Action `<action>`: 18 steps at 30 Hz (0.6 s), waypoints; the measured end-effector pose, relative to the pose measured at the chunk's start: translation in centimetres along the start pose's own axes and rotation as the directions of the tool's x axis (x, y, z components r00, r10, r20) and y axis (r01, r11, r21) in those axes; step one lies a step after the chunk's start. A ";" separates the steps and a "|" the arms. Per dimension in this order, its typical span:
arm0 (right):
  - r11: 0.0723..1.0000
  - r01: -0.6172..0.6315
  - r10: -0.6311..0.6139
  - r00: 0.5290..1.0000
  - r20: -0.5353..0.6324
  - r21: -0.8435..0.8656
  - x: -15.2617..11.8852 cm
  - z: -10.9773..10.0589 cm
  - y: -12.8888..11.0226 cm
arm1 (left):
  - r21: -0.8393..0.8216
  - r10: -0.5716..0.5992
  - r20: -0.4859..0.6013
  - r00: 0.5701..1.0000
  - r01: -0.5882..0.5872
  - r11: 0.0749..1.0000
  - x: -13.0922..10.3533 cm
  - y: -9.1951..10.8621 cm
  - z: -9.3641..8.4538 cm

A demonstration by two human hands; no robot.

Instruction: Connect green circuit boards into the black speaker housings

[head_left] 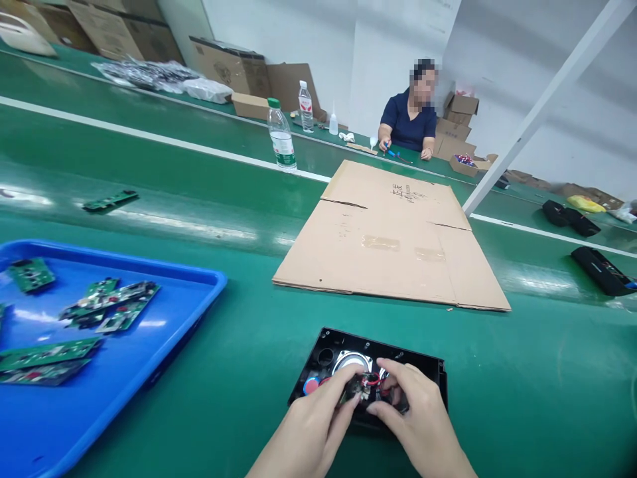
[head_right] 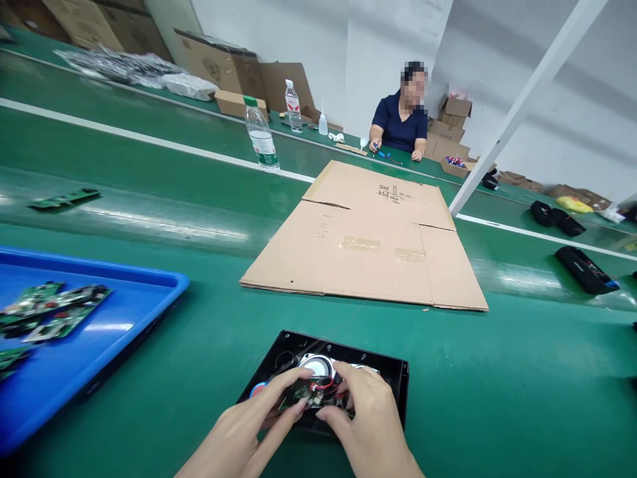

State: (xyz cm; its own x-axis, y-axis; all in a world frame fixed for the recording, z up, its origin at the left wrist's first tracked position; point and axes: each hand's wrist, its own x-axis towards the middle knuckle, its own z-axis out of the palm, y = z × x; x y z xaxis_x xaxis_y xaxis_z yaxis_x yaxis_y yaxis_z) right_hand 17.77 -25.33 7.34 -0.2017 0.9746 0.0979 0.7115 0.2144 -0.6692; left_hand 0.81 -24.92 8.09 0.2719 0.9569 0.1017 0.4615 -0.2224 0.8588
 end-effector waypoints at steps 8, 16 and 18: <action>0.933 0.186 -0.117 0.967 0.228 -0.309 0.0 -2.1 0.7 | -0.258 -0.243 0.047 0.969 0.246 0.934 0.1 -0.3 -0.9; 0.918 0.054 0.066 0.956 0.285 -0.393 -0.7 -2.0 0.7 | -0.278 -0.205 0.090 0.975 0.222 0.935 0.7 -0.4 -0.5; 0.907 -0.062 0.184 0.948 0.260 -0.417 -1.5 -3.6 1.6 | -0.233 -0.182 0.150 0.972 0.214 0.948 1.1 -0.8 -1.0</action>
State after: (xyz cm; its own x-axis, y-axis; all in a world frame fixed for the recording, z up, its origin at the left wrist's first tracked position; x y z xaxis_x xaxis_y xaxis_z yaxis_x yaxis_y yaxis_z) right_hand 21.64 -26.22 8.75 -0.2351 0.9463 -0.2219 0.9384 0.1616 -0.3054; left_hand -0.15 -23.53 7.99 0.3068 0.9424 -0.1333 0.2988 0.0376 0.9536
